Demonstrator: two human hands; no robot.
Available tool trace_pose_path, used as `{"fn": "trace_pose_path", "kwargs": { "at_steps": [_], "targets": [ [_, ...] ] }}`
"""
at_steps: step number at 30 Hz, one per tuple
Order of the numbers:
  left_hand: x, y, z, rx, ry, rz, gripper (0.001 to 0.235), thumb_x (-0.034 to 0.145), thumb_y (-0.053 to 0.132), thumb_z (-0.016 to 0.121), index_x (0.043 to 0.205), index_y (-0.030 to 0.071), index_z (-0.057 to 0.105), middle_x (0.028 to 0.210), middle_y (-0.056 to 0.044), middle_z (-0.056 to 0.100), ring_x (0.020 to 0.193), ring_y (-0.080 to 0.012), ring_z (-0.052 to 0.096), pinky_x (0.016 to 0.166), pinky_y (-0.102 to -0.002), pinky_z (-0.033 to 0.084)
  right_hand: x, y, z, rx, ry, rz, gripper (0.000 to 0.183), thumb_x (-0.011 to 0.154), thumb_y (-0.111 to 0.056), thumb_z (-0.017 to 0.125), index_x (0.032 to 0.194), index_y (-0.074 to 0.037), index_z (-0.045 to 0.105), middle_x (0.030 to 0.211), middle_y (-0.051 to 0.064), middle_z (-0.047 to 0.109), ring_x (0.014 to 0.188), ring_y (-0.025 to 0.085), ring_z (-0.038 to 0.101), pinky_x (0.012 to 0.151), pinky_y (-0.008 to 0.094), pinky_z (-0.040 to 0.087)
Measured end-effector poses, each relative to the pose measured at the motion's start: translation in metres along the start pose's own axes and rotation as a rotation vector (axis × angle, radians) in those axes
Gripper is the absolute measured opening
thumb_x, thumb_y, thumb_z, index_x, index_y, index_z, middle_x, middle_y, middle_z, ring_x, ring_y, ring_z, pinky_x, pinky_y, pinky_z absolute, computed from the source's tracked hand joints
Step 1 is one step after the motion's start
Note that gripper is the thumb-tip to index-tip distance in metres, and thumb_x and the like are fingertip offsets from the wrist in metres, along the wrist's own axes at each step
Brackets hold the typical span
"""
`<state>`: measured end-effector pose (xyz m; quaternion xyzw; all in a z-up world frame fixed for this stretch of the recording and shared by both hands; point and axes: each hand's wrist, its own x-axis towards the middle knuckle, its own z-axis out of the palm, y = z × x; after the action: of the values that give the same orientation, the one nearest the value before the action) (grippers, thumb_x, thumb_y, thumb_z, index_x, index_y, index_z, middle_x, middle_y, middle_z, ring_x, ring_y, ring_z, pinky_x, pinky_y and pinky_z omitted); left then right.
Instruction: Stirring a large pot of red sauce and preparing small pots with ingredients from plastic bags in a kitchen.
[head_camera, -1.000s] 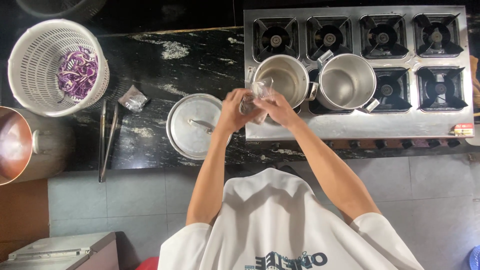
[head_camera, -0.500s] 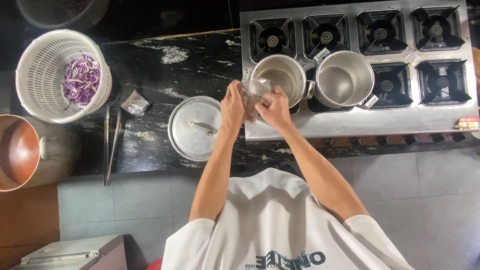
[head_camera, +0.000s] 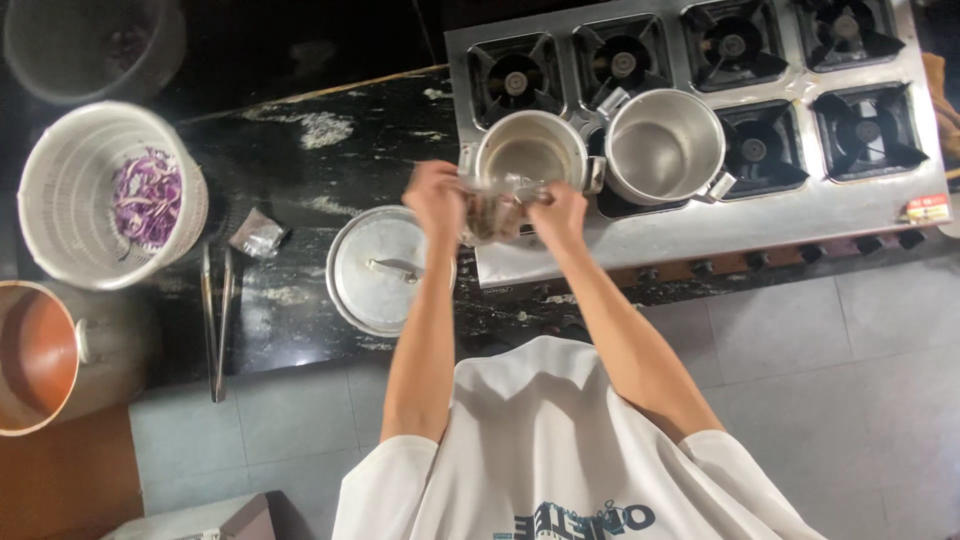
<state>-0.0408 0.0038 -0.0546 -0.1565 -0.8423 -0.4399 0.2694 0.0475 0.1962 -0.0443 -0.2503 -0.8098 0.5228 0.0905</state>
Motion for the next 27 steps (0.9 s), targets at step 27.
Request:
{"fn": "trace_pose_path", "kwargs": {
  "at_steps": [27],
  "targets": [
    [-0.026,-0.047,0.091,-0.818,-0.369,-0.863,0.019,0.103,0.018,0.075,0.103,-0.001,0.076,0.095,-0.006,0.073,0.086,-0.0122,0.065,0.077,-0.028,0.054,0.135,0.094,0.019,1.093,-0.264,0.281,0.012,0.1,-0.01,0.066,0.092,-0.002,0.069,0.089,0.009,0.069,0.08,0.015,0.065,0.074,0.029,0.052]
  ]
}}
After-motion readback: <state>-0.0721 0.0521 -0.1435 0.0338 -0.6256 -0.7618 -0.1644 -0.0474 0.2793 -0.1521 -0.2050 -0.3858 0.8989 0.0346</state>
